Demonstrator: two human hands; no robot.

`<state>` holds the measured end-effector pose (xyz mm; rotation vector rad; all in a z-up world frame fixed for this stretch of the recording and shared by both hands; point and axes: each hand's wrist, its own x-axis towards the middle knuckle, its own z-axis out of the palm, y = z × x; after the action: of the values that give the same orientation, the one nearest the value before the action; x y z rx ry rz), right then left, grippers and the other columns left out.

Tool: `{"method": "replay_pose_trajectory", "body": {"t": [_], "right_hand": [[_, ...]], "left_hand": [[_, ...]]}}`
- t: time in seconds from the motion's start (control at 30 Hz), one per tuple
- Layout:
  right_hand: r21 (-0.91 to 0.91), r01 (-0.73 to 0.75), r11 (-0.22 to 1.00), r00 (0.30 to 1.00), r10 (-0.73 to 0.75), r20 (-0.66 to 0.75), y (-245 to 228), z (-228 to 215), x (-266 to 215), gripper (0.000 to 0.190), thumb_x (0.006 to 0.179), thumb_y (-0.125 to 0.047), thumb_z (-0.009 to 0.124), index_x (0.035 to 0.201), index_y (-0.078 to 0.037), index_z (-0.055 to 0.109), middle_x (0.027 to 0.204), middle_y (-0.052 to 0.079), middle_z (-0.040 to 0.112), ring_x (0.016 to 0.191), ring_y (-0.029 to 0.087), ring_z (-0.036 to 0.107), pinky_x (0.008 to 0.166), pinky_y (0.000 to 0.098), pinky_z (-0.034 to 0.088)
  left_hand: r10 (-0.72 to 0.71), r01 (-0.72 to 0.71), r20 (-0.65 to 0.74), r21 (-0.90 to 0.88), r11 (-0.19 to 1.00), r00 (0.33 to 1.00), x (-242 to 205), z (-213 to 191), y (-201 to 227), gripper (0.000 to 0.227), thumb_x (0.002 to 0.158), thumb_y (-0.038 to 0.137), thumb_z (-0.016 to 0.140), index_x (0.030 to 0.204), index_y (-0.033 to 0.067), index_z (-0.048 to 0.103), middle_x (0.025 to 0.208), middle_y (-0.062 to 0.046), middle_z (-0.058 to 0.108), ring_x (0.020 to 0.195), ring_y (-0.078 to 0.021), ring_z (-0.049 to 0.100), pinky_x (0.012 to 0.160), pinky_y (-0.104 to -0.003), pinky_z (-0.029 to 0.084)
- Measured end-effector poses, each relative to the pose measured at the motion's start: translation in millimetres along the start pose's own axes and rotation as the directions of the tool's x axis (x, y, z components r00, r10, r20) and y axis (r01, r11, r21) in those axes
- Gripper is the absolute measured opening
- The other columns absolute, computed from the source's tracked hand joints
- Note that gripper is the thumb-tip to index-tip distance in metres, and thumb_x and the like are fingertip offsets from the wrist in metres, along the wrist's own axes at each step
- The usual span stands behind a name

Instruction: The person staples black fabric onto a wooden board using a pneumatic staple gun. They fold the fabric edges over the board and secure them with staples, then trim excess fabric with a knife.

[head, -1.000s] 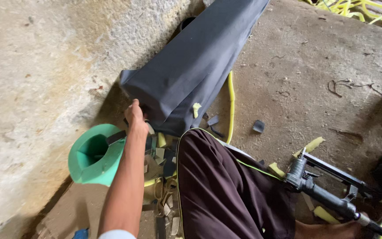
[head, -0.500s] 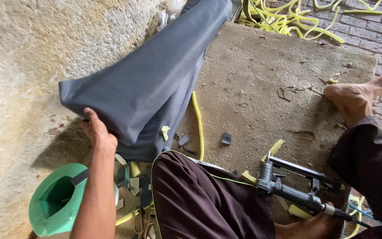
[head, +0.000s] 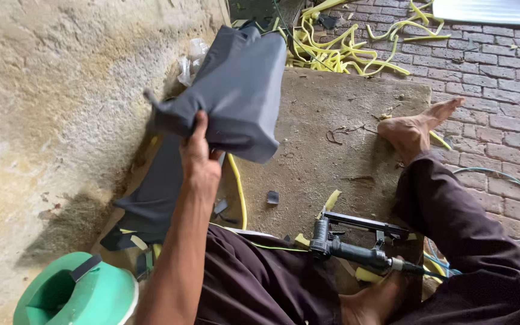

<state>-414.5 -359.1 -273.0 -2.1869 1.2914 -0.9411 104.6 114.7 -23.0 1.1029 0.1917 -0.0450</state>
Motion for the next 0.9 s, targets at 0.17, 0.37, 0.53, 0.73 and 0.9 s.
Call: {"method": "replay_pose_trajectory", "body": {"t": [0.17, 0.37, 0.53, 0.73, 0.9], "right_hand": [[0.078, 0.021, 0.997, 1.000, -0.020, -0.010, 20, 11, -14, 0.023, 0.115, -0.018, 0.053, 0.116, 0.001, 0.066, 0.096, 0.000, 0.062, 0.084, 0.012, 0.056, 0.078, 0.0268, 0.046], [0.108, 0.091, 0.990, 0.995, -0.087, -0.043, 25, -2, -17, 0.024, 0.115, -0.017, 0.052, 0.114, 0.001, 0.067, 0.095, 0.001, 0.062, 0.083, 0.013, 0.056, 0.077, 0.0277, 0.046], [-0.194, 0.174, 0.965, 0.985, -0.172, 0.027, -43, -52, -29, 0.018, 0.104, -0.021, 0.061, 0.110, -0.007, 0.071, 0.094, 0.007, 0.066, 0.083, 0.023, 0.062, 0.076, 0.0357, 0.050], [-0.068, 0.332, 0.941, 0.816, -0.249, 0.522, -227, -28, -92, 0.017, 0.092, -0.031, 0.072, 0.101, -0.017, 0.075, 0.093, 0.008, 0.070, 0.093, 0.028, 0.068, 0.083, 0.0413, 0.056], [0.052, 0.643, 0.764, 0.526, -0.490, 0.695, -297, 31, -113, 0.055, 0.081, -0.030, 0.069, 0.132, -0.013, 0.059, 0.119, 0.005, 0.064, 0.117, 0.026, 0.055, 0.104, 0.0457, 0.039]], "left_hand": [[0.367, -0.667, 0.569, 0.705, 0.243, 0.736, -21, 55, -18, 0.036, 0.097, 0.041, 0.075, 0.104, 0.0056, 0.072, 0.085, -0.012, 0.075, 0.062, -0.0207, 0.068, 0.060, -0.038, 0.056], [0.003, -0.772, 0.917, 0.337, -0.540, 0.398, -72, 81, -140, 0.033, 0.101, 0.006, 0.063, 0.134, 0.0085, 0.062, 0.111, -0.018, 0.068, 0.071, -0.0196, 0.071, 0.050, -0.028, 0.058], [-0.271, -0.768, 0.879, 0.150, -0.623, 0.392, -105, 36, -222, 0.056, 0.086, 0.001, 0.065, 0.140, 0.0160, 0.059, 0.133, -0.018, 0.063, 0.096, -0.0284, 0.071, 0.061, -0.029, 0.062], [-0.230, -0.878, 0.910, 0.227, -0.421, 0.346, -93, -7, -231, 0.030, 0.088, 0.006, 0.065, 0.118, 0.0110, 0.066, 0.123, -0.011, 0.067, 0.111, -0.0252, 0.065, 0.094, -0.044, 0.053], [-0.118, -0.909, 0.933, 0.294, -0.295, 0.340, -75, -46, -203, 0.018, 0.087, 0.006, 0.063, 0.103, 0.0069, 0.070, 0.112, -0.013, 0.068, 0.110, -0.0276, 0.064, 0.095, -0.043, 0.049]]}}
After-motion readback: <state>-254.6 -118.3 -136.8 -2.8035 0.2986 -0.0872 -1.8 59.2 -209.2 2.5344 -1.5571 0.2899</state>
